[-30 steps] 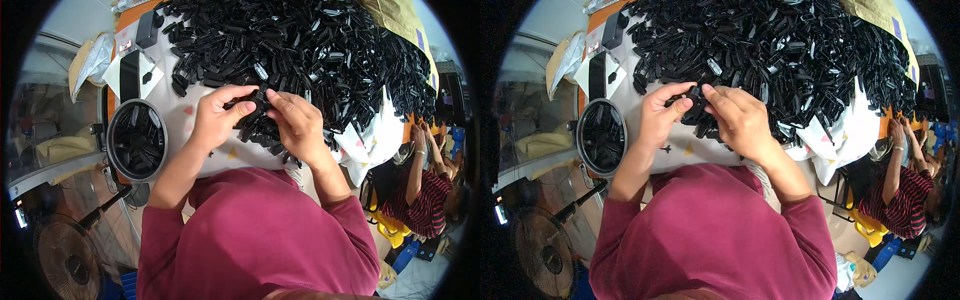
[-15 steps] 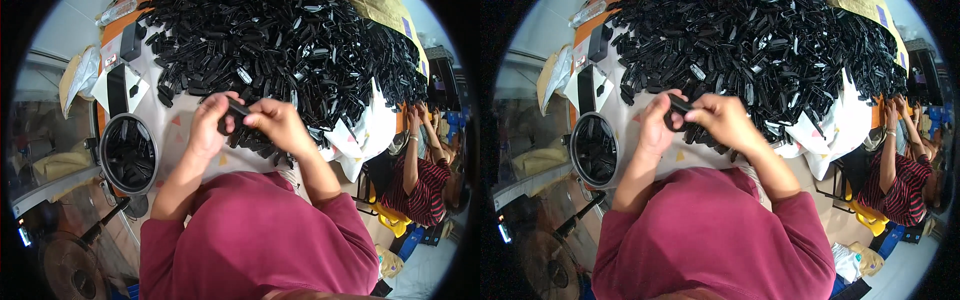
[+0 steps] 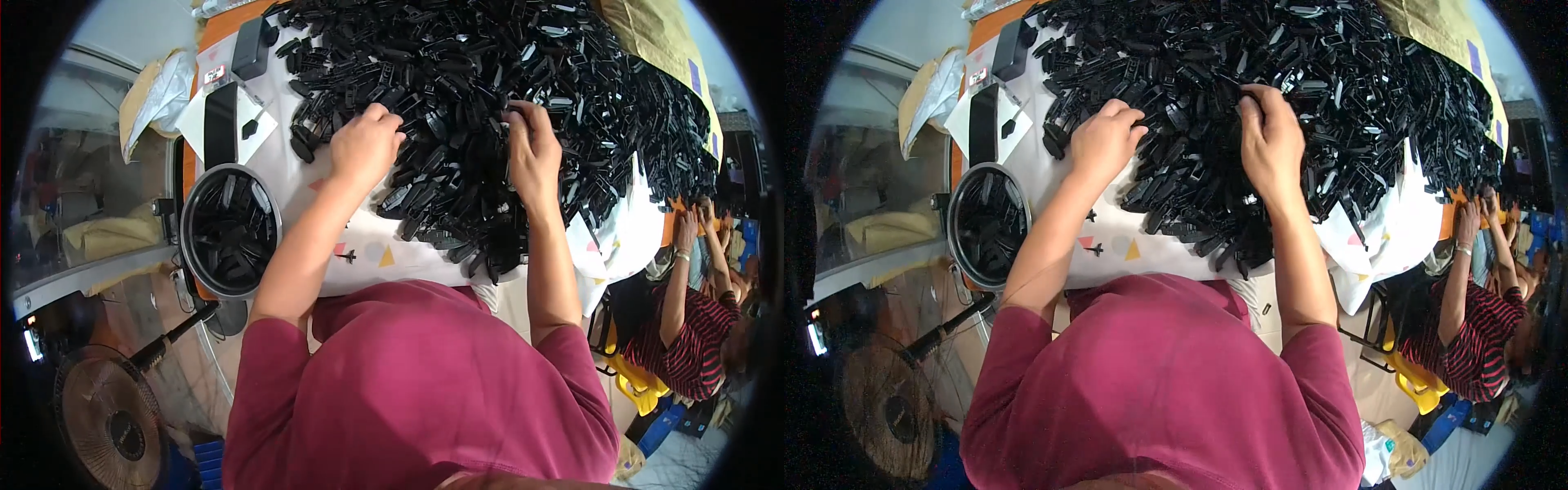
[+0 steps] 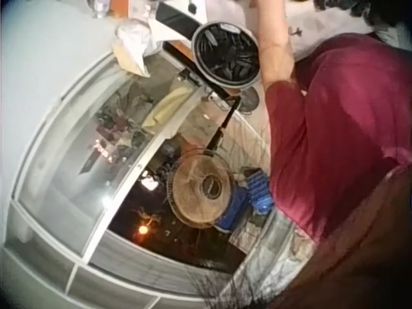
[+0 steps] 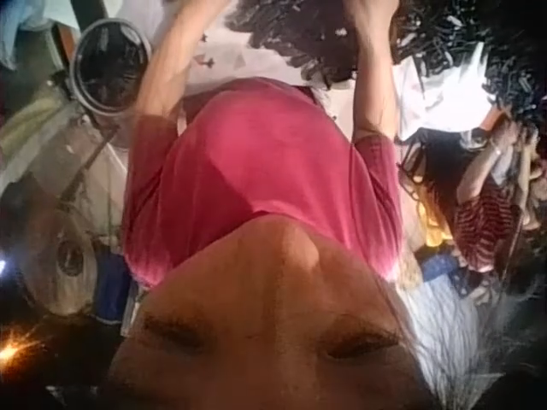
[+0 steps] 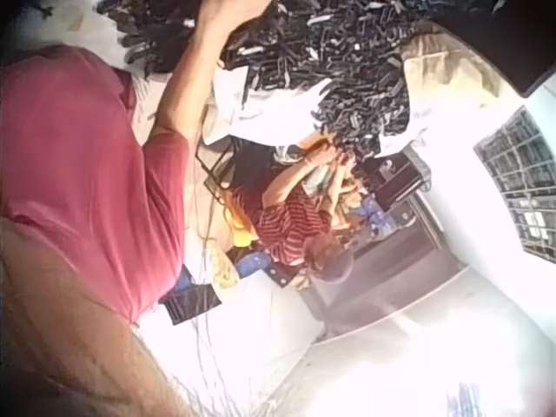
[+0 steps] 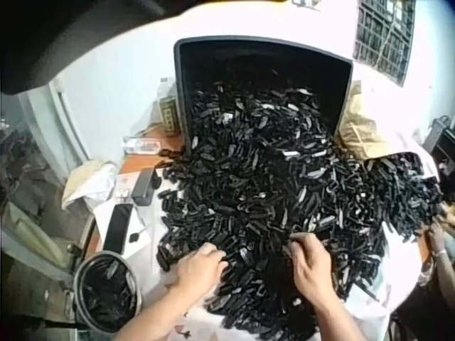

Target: Assembling small black plastic components by hand and placing them into a bowl.

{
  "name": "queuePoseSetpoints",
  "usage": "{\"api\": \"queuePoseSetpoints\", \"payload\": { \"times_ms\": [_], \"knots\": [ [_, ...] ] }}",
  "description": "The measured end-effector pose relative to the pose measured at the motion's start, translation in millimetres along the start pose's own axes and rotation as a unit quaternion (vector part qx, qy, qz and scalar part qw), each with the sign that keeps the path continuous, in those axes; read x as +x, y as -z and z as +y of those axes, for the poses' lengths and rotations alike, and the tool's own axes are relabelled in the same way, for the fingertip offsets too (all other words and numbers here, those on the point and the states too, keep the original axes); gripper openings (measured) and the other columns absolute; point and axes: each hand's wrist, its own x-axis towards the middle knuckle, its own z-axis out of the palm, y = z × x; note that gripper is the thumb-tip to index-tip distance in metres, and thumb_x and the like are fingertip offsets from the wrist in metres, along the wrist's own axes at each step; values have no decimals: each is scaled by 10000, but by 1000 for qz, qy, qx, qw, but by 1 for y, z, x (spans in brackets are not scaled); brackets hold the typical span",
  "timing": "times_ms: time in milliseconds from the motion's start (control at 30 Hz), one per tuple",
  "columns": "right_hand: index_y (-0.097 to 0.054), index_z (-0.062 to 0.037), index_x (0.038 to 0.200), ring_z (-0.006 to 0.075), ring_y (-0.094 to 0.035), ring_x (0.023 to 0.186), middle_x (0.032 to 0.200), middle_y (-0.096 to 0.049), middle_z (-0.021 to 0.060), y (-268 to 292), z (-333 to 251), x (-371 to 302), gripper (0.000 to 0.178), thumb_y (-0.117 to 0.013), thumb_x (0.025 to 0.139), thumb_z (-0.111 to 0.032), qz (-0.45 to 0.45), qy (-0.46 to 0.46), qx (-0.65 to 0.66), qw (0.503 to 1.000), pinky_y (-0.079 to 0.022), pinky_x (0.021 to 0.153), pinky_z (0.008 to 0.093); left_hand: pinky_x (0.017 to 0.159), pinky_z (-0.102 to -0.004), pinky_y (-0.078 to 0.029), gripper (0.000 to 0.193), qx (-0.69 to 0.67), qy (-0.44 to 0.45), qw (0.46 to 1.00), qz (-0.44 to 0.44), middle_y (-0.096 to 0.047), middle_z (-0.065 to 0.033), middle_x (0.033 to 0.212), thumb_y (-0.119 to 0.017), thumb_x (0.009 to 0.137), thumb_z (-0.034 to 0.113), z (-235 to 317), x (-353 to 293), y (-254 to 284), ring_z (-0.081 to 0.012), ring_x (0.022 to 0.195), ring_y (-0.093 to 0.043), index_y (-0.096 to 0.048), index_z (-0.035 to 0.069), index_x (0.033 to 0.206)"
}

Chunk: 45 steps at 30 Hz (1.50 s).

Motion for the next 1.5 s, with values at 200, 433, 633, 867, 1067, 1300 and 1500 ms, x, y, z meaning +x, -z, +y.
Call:
{"api": "queuePoseSetpoints", "payload": {
  "times_ms": [200, 433, 633, 867, 1067, 1300, 1500],
  "knots": [
    [-481, -39, 1177, 31, -419, 652, 801, -475, -26, -11, -23, -24, 292, -497, 902, -135, -78, -106, 143, 981, -348, 527, 171, 644, -354, -485, 212, 85, -19, 996, 1, -594, -38, 917, -640, 742, 225, -1, 1, 2, -234, 779, -602, -634, 109, 919],
    [-534, 24, 1078, 98, -555, 691, 888, -589, 61, -8, -50, -27, 254, -573, 842, -61, -158, -169, 306, 924, -475, 481, 193, 537, -249, -441, 251, -336, 110, 935, 2, -593, -66, 873, -584, 808, 119, 1, -15, 19, -131, 622, -558, -588, 24, 1040],
    [-532, 18, 1120, 105, -580, 716, 895, -601, 71, -14, -75, -45, 299, -589, 836, -54, -112, -116, 355, 921, -505, 532, 212, 524, -169, -390, 336, -608, 87, 788, -36, -557, -23, 889, -569, 825, 51, 43, -33, 41, -44, 607, -475, -521, -16, 1152],
    [-521, 16, 1133, 111, -583, 760, 926, -596, 75, -13, -75, -54, 314, -588, 830, -27, -51, 13, 363, 930, -512, 562, 221, 623, -174, -419, 337, -478, -73, 875, 37, -589, -5, 869, -617, 826, 101, 58, -32, 57, -46, 693, -500, -535, -13, 1131],
    [-528, 7, 1038, 98, -566, 627, 842, -605, 68, 1, -79, -36, 235, -598, 816, -30, -158, -154, 422, 879, -457, 448, 189, 643, -202, -433, 425, -526, 55, 848, -39, -597, -30, 756, -650, 798, 95, 62, -38, 72, -60, 688, -530, -481, 4, 1177],
    [-536, -8, 959, 116, -551, 521, 731, -570, 63, -4, -67, -36, 127, -560, 847, -62, -141, -308, 576, 744, -454, 392, 204, 553, -263, -468, 301, -267, -185, 945, 37, -593, -36, 737, -683, 703, 84, 58, -27, 72, -168, 635, -588, -623, 124, 995],
    [-534, 34, 1047, 131, -584, 610, 806, -590, 100, 1, -76, -41, 226, -556, 857, -87, -139, -264, 516, 803, -488, 468, 206, 564, -243, -470, 301, -240, -184, 947, 109, -599, -8, 769, -764, 609, 143, 44, -17, 73, -133, 644, -585, -607, 92, 861]
  ]
}}
